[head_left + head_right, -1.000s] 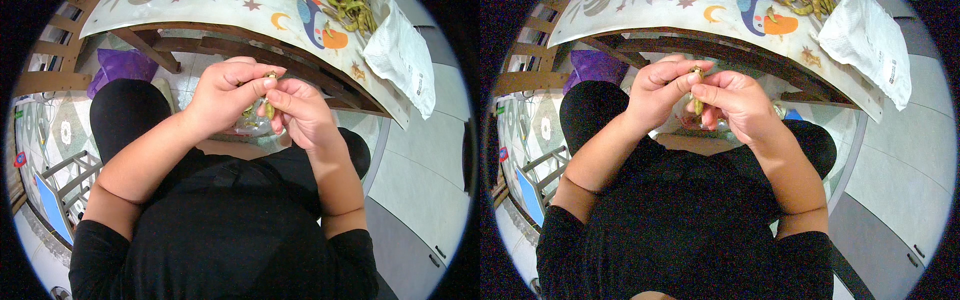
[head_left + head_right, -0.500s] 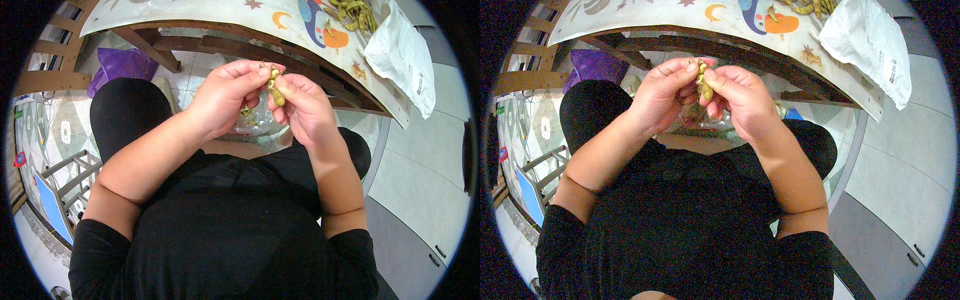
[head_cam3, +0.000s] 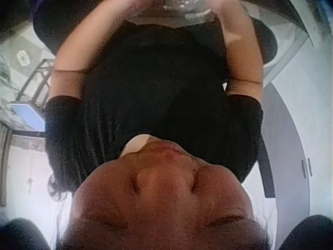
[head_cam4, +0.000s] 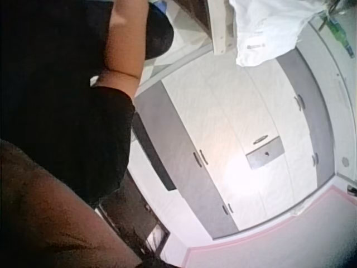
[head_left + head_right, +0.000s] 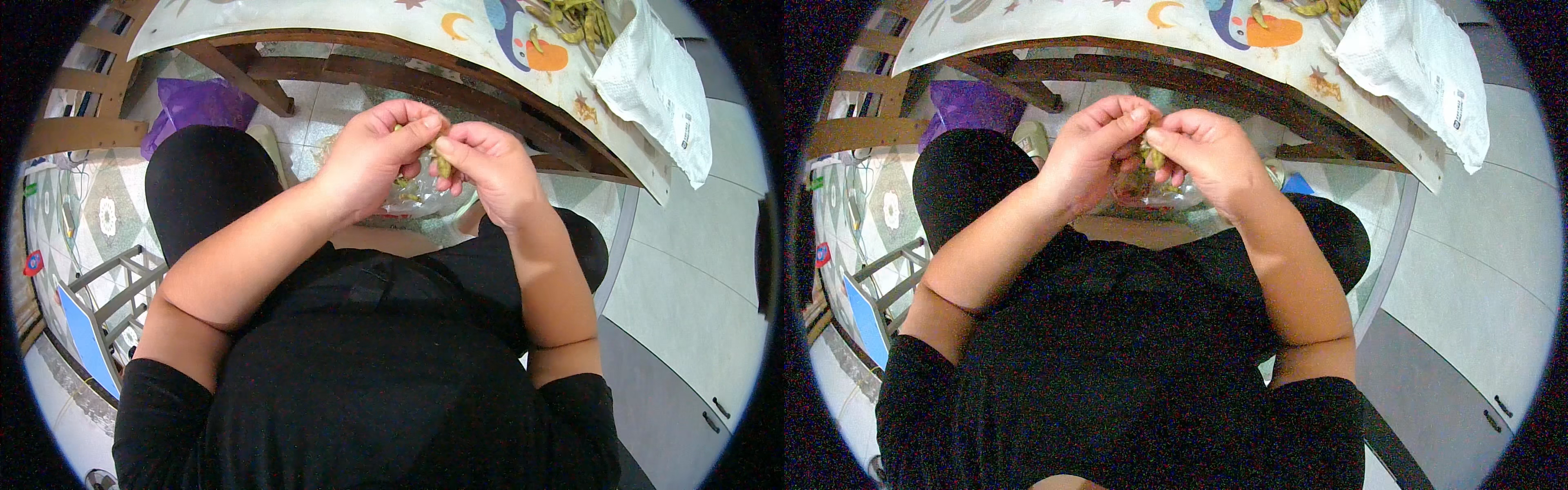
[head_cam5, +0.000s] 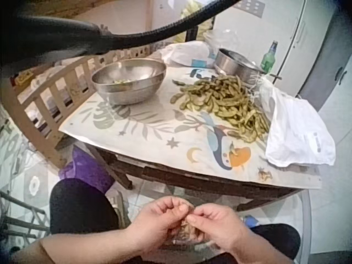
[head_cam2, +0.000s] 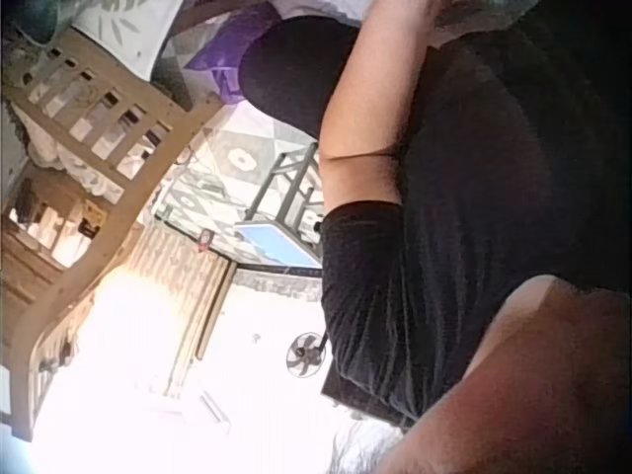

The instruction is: The person sits on the floor and shells edamame by hand, removing the beans from the pods and placing them into a metal bowl. Empty pods are discarded into a plastic bag on the floor.

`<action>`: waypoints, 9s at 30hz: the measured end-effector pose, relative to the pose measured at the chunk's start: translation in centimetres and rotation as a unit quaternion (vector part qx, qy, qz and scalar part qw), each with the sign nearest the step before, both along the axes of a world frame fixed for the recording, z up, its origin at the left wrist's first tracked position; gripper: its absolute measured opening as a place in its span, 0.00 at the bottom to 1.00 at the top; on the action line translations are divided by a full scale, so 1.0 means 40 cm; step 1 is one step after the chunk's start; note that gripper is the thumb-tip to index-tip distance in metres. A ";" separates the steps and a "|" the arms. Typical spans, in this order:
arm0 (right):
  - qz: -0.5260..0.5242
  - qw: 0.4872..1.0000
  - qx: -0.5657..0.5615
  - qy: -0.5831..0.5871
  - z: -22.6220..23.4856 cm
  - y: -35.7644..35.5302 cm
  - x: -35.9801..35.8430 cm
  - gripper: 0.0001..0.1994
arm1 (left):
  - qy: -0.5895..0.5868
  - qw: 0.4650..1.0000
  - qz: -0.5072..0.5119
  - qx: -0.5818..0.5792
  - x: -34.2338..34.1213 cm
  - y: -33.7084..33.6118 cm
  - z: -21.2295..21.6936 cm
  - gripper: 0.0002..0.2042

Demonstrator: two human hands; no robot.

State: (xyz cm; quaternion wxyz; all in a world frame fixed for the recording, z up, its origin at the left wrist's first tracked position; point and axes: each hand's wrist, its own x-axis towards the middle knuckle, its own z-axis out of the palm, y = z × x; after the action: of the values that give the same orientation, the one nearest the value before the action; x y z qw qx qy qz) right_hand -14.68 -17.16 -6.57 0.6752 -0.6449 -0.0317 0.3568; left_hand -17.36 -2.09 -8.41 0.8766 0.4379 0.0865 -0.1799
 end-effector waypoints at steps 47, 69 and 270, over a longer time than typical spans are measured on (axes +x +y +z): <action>-0.084 0.995 -0.060 -0.012 -0.090 -0.036 -0.024 0.06 | 0.210 0.975 -0.003 -0.065 -0.038 -0.057 -0.120 0.07; -0.192 0.967 -0.071 -0.154 -0.090 -0.009 -0.022 0.08 | 0.127 0.977 -0.016 -0.173 -0.009 -0.027 -0.075 0.07; 0.021 0.997 -0.053 0.060 -0.061 -0.029 0.007 0.12 | -0.384 0.705 -0.055 0.593 0.034 0.022 -0.016 0.04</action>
State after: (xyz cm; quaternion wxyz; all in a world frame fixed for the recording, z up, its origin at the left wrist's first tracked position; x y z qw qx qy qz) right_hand -14.39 -18.32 -9.02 0.6332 -0.6563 0.0149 0.4100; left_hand -15.98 -1.21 -9.04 0.3818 0.9028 -0.1931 0.0440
